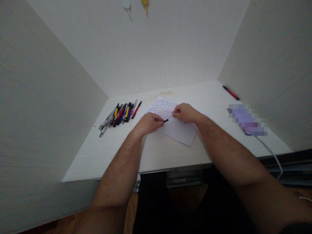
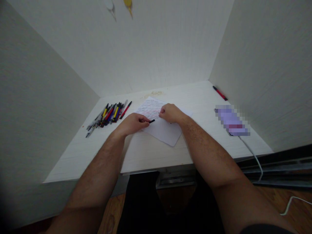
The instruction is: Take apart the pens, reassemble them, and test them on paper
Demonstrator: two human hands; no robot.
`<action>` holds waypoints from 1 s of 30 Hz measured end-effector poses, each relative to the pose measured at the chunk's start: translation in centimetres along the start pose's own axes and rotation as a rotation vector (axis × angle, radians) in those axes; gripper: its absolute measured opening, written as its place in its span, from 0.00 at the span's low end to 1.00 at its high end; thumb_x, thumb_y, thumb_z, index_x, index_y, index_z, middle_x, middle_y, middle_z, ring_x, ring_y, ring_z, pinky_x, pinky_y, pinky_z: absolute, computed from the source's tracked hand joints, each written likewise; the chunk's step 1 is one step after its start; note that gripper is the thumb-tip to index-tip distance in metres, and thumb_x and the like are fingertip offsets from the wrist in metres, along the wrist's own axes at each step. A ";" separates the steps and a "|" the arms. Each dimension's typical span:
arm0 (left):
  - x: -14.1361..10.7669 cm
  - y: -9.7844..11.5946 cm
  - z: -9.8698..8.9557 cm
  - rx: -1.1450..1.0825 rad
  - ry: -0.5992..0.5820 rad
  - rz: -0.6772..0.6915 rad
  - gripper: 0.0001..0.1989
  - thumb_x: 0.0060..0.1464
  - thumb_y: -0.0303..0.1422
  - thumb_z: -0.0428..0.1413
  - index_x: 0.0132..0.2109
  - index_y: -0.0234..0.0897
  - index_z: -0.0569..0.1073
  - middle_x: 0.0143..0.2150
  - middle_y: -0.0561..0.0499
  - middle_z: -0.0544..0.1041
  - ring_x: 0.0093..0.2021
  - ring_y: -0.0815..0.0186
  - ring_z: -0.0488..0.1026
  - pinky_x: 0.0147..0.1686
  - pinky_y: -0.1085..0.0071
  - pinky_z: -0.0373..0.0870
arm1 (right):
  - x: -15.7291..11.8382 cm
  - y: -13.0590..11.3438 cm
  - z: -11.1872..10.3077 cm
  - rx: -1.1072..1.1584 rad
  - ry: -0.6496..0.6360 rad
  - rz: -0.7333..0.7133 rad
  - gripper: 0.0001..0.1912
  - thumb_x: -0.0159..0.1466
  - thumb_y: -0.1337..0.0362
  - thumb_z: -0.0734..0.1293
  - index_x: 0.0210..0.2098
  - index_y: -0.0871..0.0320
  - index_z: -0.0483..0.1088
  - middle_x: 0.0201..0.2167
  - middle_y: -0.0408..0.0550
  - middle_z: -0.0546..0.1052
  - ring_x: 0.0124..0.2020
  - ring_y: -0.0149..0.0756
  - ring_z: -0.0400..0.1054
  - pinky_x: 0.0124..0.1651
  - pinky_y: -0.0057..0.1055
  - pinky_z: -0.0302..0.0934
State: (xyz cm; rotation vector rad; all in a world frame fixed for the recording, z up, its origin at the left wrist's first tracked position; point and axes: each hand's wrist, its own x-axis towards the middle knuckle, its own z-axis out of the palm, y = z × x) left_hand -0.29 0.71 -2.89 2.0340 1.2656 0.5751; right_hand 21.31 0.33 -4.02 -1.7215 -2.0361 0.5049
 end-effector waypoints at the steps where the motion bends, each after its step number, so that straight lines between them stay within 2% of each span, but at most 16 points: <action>1: 0.0 0.0 -0.1 0.008 -0.001 0.007 0.05 0.39 0.30 0.62 0.28 0.41 0.82 0.22 0.51 0.77 0.22 0.68 0.67 0.23 0.70 0.57 | 0.0 0.0 0.0 -0.005 -0.007 -0.001 0.06 0.57 0.64 0.68 0.27 0.58 0.77 0.27 0.48 0.79 0.28 0.34 0.69 0.31 0.30 0.57; 6: 0.0 0.0 0.2 0.105 -0.004 0.034 0.07 0.42 0.29 0.60 0.29 0.42 0.83 0.23 0.50 0.77 0.24 0.65 0.68 0.26 0.69 0.59 | -0.1 0.1 0.0 -0.054 -0.024 -0.050 0.06 0.56 0.68 0.67 0.25 0.57 0.76 0.26 0.48 0.79 0.29 0.36 0.69 0.34 0.31 0.58; 10: -0.1 0.3 0.8 0.177 0.070 0.132 0.08 0.45 0.28 0.59 0.31 0.43 0.83 0.25 0.48 0.76 0.26 0.64 0.68 0.29 0.67 0.61 | -0.1 0.2 0.1 -0.105 0.001 -0.064 0.06 0.56 0.68 0.67 0.27 0.57 0.77 0.30 0.51 0.79 0.32 0.39 0.70 0.36 0.33 0.59; 14: -0.2 0.7 1.0 0.346 0.122 0.219 0.12 0.46 0.29 0.59 0.40 0.41 0.83 0.34 0.45 0.79 0.34 0.60 0.71 0.36 0.65 0.65 | -0.3 0.0 -0.2 -0.140 -0.025 -0.058 0.04 0.55 0.66 0.69 0.27 0.57 0.77 0.30 0.51 0.79 0.31 0.38 0.70 0.35 0.33 0.59; 17: -0.3 1.0 0.8 0.416 0.150 0.245 0.14 0.49 0.30 0.57 0.44 0.39 0.81 0.39 0.45 0.79 0.38 0.61 0.73 0.41 0.65 0.67 | -0.5 -0.5 -0.7 -0.197 -0.055 -0.033 0.06 0.56 0.63 0.68 0.29 0.57 0.77 0.30 0.51 0.79 0.33 0.38 0.70 0.35 0.31 0.57; 20: -0.5 1.2 0.7 0.433 0.177 0.214 0.12 0.52 0.31 0.55 0.42 0.39 0.81 0.39 0.47 0.80 0.39 0.63 0.74 0.42 0.67 0.68 | -0.5 -0.8 -1.0 -0.248 -0.069 -0.007 0.08 0.57 0.64 0.65 0.31 0.58 0.77 0.32 0.51 0.79 0.34 0.38 0.71 0.35 0.31 0.57; 24: -0.5 1.3 0.8 0.431 0.206 0.104 0.13 0.55 0.33 0.54 0.43 0.40 0.81 0.34 0.49 0.80 0.35 0.64 0.74 0.39 0.68 0.68 | -0.5 -0.9 -1.2 -0.263 -0.098 -0.003 0.10 0.60 0.63 0.64 0.32 0.58 0.78 0.34 0.52 0.80 0.35 0.38 0.71 0.36 0.30 0.58; 30: -0.4 1.0 1.3 0.426 0.215 0.051 0.12 0.55 0.33 0.54 0.43 0.40 0.81 0.32 0.50 0.80 0.32 0.66 0.73 0.36 0.69 0.67 | -0.5 -0.6 -1.0 -0.284 -0.117 0.008 0.13 0.61 0.55 0.66 0.37 0.57 0.78 0.38 0.52 0.79 0.39 0.40 0.71 0.40 0.32 0.59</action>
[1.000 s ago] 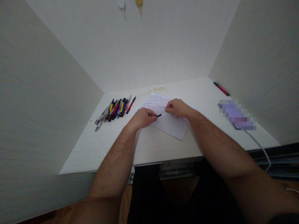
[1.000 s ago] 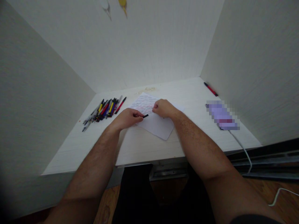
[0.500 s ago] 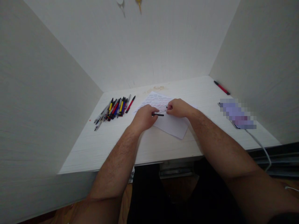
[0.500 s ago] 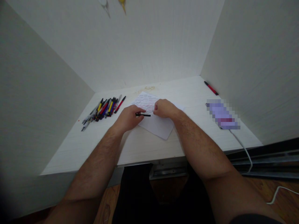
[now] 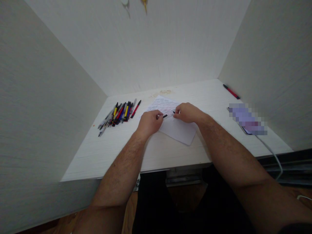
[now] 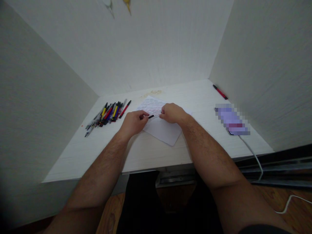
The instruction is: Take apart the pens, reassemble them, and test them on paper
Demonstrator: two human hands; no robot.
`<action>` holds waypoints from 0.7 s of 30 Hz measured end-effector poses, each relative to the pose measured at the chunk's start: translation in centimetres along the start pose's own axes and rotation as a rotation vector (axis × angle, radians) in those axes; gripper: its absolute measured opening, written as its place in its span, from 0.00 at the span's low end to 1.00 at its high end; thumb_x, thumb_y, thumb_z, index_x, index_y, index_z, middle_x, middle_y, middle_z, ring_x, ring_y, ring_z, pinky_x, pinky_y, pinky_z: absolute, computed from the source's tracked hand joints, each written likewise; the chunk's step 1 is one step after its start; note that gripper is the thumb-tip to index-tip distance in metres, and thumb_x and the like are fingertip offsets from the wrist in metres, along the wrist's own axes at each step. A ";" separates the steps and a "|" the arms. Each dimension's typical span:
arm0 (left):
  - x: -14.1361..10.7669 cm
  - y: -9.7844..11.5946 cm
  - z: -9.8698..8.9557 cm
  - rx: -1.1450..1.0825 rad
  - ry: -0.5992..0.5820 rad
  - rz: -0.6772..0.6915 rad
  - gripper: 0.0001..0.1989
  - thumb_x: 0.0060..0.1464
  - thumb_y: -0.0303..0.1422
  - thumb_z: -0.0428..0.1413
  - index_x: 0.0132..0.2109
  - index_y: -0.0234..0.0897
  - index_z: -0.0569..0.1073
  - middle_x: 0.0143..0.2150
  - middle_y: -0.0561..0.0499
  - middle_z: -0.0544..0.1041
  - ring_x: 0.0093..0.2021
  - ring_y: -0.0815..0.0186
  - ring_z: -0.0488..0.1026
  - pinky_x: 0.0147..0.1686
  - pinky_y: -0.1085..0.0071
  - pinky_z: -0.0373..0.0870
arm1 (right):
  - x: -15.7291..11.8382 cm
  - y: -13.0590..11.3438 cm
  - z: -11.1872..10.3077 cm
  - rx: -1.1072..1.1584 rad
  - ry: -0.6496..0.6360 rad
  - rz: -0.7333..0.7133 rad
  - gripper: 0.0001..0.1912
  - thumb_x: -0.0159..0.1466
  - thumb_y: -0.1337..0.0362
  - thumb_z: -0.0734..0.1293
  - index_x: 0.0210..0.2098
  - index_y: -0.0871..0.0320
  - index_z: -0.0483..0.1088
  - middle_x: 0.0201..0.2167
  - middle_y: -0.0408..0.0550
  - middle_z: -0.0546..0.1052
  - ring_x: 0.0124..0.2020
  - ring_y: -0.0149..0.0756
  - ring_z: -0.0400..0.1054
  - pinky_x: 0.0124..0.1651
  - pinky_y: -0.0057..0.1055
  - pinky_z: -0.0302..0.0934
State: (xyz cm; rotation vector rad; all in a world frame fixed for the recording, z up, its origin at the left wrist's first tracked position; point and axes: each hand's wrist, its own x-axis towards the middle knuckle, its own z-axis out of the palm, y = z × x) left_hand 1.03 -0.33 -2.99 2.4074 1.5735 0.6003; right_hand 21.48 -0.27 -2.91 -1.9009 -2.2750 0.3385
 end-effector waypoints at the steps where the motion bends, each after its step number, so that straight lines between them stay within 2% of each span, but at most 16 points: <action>1: 0.0 0.0 0.1 0.001 -0.001 -0.006 0.12 0.56 0.34 0.54 0.43 0.40 0.81 0.32 0.50 0.80 0.32 0.66 0.73 0.37 0.70 0.67 | 0.0 0.0 0.0 -0.006 -0.004 -0.002 0.13 0.60 0.55 0.67 0.37 0.57 0.78 0.38 0.52 0.79 0.39 0.40 0.71 0.39 0.32 0.59; 4: 0.1 0.1 0.5 0.006 -0.012 -0.033 0.12 0.56 0.35 0.55 0.42 0.39 0.80 0.33 0.49 0.80 0.33 0.65 0.74 0.38 0.69 0.67 | -0.2 0.0 -0.3 -0.015 -0.015 -0.012 0.12 0.58 0.58 0.69 0.37 0.58 0.77 0.38 0.52 0.79 0.38 0.39 0.71 0.37 0.31 0.59; 9: 0.0 0.2 1.0 0.013 -0.046 -0.060 0.12 0.56 0.35 0.55 0.44 0.40 0.79 0.36 0.49 0.81 0.36 0.65 0.74 0.40 0.69 0.68 | -0.6 -0.2 -1.2 0.029 -0.049 -0.027 0.10 0.58 0.65 0.66 0.35 0.57 0.79 0.33 0.49 0.80 0.33 0.35 0.71 0.34 0.29 0.57; 17: 0.1 0.0 1.4 0.027 -0.036 -0.043 0.11 0.57 0.33 0.54 0.44 0.40 0.79 0.37 0.49 0.81 0.38 0.64 0.75 0.42 0.69 0.69 | -1.2 0.5 -2.4 0.137 -0.161 -0.033 0.10 0.56 0.66 0.68 0.37 0.57 0.80 0.32 0.46 0.81 0.32 0.33 0.71 0.33 0.27 0.58; 21: 0.2 0.0 1.5 0.032 -0.034 -0.039 0.11 0.56 0.33 0.54 0.43 0.40 0.79 0.37 0.48 0.81 0.37 0.63 0.75 0.41 0.68 0.69 | -1.2 0.6 -2.6 0.184 -0.065 0.018 0.07 0.57 0.63 0.69 0.33 0.57 0.78 0.28 0.46 0.79 0.28 0.31 0.70 0.32 0.28 0.58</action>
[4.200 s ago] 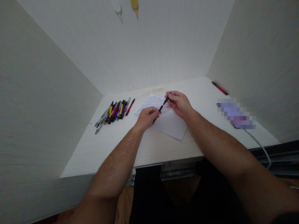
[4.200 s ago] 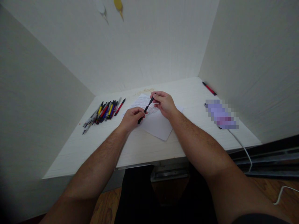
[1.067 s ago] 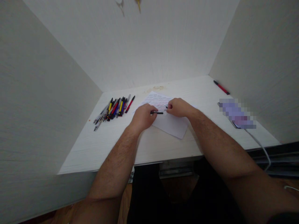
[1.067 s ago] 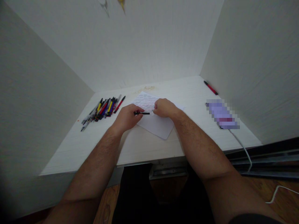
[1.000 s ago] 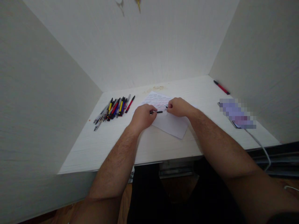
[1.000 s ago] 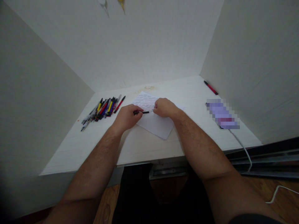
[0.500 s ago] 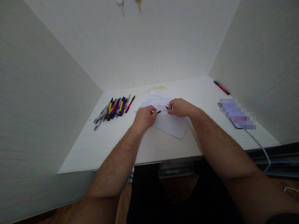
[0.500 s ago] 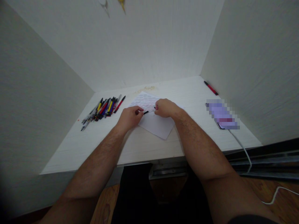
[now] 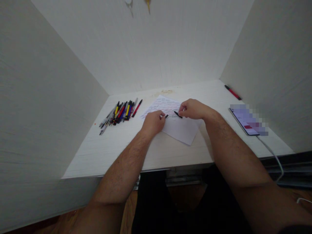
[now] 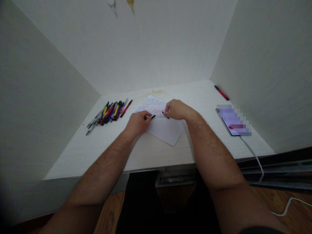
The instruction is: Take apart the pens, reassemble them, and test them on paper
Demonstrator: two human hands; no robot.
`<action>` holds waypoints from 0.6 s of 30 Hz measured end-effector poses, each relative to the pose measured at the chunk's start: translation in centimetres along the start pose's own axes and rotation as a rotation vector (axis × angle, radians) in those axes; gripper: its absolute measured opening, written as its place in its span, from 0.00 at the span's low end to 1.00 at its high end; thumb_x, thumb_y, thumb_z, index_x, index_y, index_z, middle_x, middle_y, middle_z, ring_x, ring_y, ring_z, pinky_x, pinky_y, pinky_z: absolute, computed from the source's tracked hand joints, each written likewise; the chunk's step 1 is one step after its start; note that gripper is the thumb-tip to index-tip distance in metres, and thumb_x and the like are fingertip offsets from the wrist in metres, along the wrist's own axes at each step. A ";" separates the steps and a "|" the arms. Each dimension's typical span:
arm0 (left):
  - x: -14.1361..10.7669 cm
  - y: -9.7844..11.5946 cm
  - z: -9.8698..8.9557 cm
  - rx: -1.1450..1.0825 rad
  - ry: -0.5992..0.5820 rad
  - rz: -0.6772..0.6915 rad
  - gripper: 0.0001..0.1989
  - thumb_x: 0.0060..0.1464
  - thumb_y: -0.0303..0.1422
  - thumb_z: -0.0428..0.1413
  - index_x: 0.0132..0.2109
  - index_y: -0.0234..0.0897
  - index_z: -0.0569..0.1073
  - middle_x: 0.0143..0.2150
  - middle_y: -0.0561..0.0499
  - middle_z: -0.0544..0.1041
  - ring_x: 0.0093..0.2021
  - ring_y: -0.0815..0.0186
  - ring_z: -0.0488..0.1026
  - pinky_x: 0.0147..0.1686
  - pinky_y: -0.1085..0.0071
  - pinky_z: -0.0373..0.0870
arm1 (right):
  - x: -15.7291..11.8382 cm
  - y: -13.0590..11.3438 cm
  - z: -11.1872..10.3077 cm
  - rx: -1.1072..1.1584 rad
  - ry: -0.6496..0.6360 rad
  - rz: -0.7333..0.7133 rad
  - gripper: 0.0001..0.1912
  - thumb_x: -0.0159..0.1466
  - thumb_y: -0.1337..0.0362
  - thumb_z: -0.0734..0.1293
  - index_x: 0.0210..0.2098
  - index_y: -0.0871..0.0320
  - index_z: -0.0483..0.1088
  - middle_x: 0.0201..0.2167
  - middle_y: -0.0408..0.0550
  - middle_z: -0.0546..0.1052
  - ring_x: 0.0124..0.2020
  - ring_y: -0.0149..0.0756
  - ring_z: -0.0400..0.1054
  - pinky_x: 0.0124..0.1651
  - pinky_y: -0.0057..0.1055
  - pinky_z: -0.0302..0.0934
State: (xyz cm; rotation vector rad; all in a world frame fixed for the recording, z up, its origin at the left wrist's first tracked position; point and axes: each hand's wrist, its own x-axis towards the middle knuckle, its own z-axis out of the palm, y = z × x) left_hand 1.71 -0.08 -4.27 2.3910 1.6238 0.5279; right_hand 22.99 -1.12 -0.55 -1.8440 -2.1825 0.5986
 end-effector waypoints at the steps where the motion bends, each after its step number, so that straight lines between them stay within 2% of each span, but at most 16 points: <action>1: 0.0 0.1 0.0 0.002 0.000 -0.001 0.11 0.56 0.33 0.54 0.43 0.40 0.79 0.36 0.48 0.81 0.37 0.63 0.75 0.41 0.68 0.69 | 0.0 0.0 0.0 0.011 0.034 0.010 0.07 0.57 0.62 0.69 0.32 0.58 0.78 0.27 0.46 0.79 0.27 0.31 0.69 0.32 0.28 0.58; 7: -0.1 0.4 -0.2 0.007 -0.010 -0.034 0.11 0.56 0.34 0.54 0.43 0.40 0.79 0.35 0.48 0.81 0.37 0.64 0.75 0.41 0.69 0.69 | 0.8 1.0 0.2 0.100 0.251 0.090 0.09 0.58 0.61 0.68 0.25 0.59 0.76 0.24 0.46 0.77 0.27 0.31 0.68 0.32 0.29 0.59; 13: 0.4 -0.6 0.4 0.050 0.008 -0.027 0.11 0.56 0.34 0.53 0.41 0.40 0.79 0.37 0.48 0.81 0.39 0.61 0.75 0.41 0.67 0.68 | 2.6 3.5 1.7 0.074 0.423 0.218 0.09 0.58 0.61 0.66 0.30 0.59 0.77 0.31 0.50 0.79 0.33 0.36 0.70 0.37 0.31 0.61; 18: 1.1 -1.8 1.7 0.059 0.035 -0.095 0.10 0.56 0.33 0.51 0.40 0.41 0.78 0.40 0.48 0.81 0.41 0.60 0.75 0.41 0.68 0.68 | 3.5 5.1 3.8 -0.018 0.456 0.395 0.17 0.63 0.52 0.62 0.34 0.58 0.76 0.36 0.54 0.80 0.38 0.41 0.72 0.40 0.33 0.62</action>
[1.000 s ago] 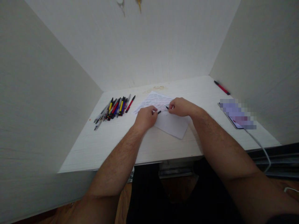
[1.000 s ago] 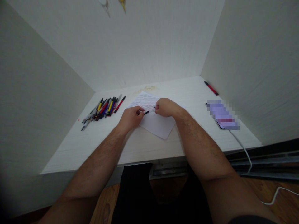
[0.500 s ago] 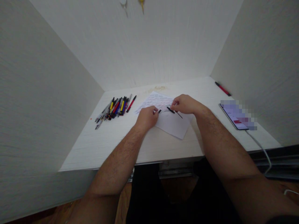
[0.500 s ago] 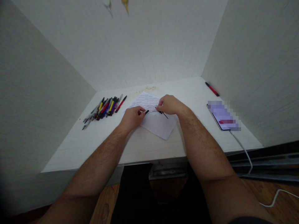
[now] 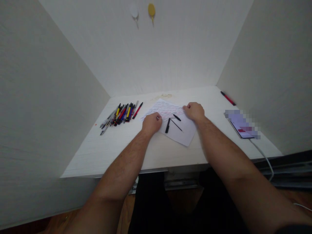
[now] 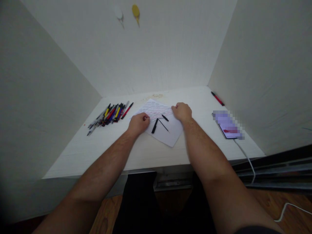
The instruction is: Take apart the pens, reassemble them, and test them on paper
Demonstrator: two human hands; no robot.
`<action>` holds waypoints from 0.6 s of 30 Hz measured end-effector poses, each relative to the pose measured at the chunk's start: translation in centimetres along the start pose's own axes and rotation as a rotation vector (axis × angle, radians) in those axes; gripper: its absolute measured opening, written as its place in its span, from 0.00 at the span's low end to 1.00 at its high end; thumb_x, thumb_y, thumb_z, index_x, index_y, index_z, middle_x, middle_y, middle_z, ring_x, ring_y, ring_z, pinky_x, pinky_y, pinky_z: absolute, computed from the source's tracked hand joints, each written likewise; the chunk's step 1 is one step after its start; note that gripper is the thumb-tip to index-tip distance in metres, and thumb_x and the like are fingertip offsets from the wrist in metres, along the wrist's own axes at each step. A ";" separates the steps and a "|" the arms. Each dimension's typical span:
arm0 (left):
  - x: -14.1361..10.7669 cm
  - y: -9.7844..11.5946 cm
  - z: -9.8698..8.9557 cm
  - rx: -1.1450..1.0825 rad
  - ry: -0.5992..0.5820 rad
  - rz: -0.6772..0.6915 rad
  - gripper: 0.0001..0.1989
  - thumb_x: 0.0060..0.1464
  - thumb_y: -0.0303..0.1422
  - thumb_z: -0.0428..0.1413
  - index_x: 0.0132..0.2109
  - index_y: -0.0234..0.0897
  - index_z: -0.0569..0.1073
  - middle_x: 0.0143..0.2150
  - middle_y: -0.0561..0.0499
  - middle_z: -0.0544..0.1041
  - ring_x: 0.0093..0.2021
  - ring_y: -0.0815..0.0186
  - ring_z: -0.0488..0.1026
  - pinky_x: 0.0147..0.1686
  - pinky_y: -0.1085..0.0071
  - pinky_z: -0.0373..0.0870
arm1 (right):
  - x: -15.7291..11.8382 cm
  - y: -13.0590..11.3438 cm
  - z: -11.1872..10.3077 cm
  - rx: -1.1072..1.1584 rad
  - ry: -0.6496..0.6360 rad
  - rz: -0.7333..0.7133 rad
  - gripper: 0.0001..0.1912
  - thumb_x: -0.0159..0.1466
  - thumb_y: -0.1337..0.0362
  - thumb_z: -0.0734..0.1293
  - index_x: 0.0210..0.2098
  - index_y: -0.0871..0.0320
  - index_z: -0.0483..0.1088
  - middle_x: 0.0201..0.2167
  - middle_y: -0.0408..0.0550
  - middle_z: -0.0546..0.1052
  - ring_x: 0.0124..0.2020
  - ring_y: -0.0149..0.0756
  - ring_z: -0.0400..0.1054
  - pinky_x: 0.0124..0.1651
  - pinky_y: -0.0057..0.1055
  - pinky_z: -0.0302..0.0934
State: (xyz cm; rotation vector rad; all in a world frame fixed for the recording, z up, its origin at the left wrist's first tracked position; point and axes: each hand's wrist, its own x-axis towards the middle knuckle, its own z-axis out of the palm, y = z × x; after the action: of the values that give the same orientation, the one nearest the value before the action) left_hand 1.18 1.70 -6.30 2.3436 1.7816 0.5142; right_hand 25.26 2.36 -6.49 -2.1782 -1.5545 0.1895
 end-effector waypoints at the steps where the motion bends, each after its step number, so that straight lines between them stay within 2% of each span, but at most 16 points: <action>1: 0.1 -0.1 0.2 0.010 0.020 -0.021 0.11 0.57 0.34 0.51 0.41 0.41 0.77 0.39 0.47 0.81 0.41 0.60 0.75 0.41 0.67 0.68 | 0.0 0.1 0.3 -0.006 0.028 0.013 0.20 0.64 0.51 0.59 0.34 0.58 0.76 0.37 0.55 0.80 0.39 0.42 0.72 0.41 0.33 0.62; 5: 0.0 0.1 0.8 0.054 0.072 -0.022 0.13 0.59 0.35 0.47 0.43 0.41 0.76 0.39 0.45 0.80 0.41 0.57 0.75 0.40 0.65 0.68 | -0.1 0.2 0.6 -0.064 0.047 -0.027 0.22 0.68 0.54 0.55 0.38 0.58 0.75 0.40 0.57 0.79 0.42 0.43 0.72 0.42 0.33 0.60; 10: -0.4 0.8 0.7 0.082 0.076 0.009 0.13 0.59 0.34 0.48 0.44 0.38 0.76 0.41 0.41 0.79 0.42 0.54 0.75 0.41 0.63 0.67 | -1.1 0.7 0.1 -0.111 -0.044 -0.174 0.16 0.67 0.60 0.57 0.44 0.61 0.72 0.43 0.57 0.78 0.43 0.43 0.70 0.43 0.32 0.59; 12: -0.7 0.9 0.4 0.056 0.072 0.019 0.13 0.58 0.32 0.48 0.43 0.37 0.75 0.42 0.41 0.79 0.43 0.55 0.74 0.43 0.63 0.67 | -2.2 1.1 -0.2 -0.104 -0.046 -0.238 0.13 0.65 0.64 0.59 0.43 0.62 0.72 0.43 0.57 0.77 0.43 0.42 0.69 0.44 0.32 0.58; 15: -1.5 1.0 0.1 0.009 0.079 0.045 0.12 0.57 0.28 0.48 0.42 0.34 0.75 0.43 0.40 0.78 0.46 0.57 0.72 0.46 0.65 0.67 | -4.6 1.5 -0.6 -0.124 0.022 -0.325 0.13 0.66 0.68 0.57 0.41 0.64 0.72 0.44 0.59 0.75 0.46 0.43 0.66 0.49 0.33 0.57; 18: -2.9 0.7 0.0 -0.007 0.153 0.069 0.12 0.56 0.26 0.48 0.42 0.33 0.74 0.46 0.39 0.75 0.48 0.57 0.70 0.49 0.65 0.65 | -7.2 1.6 -1.2 -0.169 0.149 -0.369 0.17 0.68 0.68 0.53 0.44 0.66 0.72 0.47 0.62 0.73 0.50 0.46 0.62 0.53 0.37 0.55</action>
State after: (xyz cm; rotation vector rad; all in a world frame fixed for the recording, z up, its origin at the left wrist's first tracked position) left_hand 1.16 -1.26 -6.53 2.4275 1.7614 0.7269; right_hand 24.48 -5.05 -7.22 -1.9270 -1.9039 -0.2224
